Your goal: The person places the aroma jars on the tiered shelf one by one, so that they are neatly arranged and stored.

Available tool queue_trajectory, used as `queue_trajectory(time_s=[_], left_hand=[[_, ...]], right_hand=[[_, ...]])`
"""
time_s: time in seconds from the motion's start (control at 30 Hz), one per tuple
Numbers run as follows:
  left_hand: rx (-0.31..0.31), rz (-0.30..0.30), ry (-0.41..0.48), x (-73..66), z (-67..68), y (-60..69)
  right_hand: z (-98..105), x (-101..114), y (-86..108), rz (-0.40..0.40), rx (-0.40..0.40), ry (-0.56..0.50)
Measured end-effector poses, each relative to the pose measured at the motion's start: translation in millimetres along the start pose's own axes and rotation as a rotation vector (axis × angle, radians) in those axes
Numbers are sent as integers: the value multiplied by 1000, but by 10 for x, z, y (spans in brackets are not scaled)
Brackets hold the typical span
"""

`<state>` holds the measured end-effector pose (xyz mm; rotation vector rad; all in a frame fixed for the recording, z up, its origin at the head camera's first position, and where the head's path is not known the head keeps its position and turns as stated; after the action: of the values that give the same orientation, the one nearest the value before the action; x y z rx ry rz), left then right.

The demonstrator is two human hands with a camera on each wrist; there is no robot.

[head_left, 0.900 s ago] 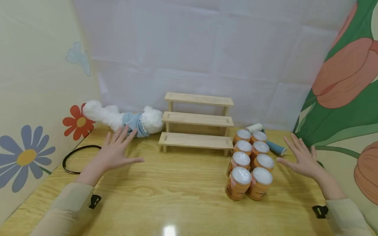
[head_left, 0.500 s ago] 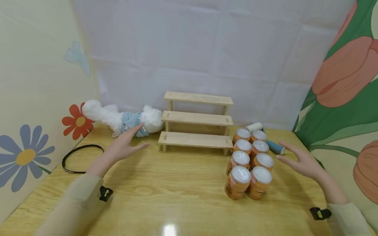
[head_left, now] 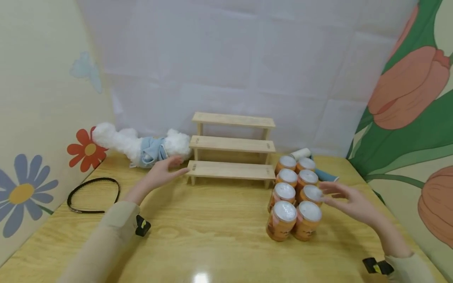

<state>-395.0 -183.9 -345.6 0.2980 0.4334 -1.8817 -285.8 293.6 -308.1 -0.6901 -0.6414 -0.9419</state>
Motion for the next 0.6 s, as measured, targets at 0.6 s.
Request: queue_trajectory(time_s=[0.6], left_hand=[[39,9,182,60,-238,-235]], right_hand=[[-327,145,0,66,128,-6]])
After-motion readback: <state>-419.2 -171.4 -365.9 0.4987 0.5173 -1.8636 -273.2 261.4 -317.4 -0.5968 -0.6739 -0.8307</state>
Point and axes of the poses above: each hand's wrist, its own y-axis away from the middle knuckle, its own z-axis out of the back of the hand, x = y × z, the point moved 9 cm from there along -y, towards the middle knuckle, and after that the axes turned 15 degrees about -y, right-handed, at the moved point
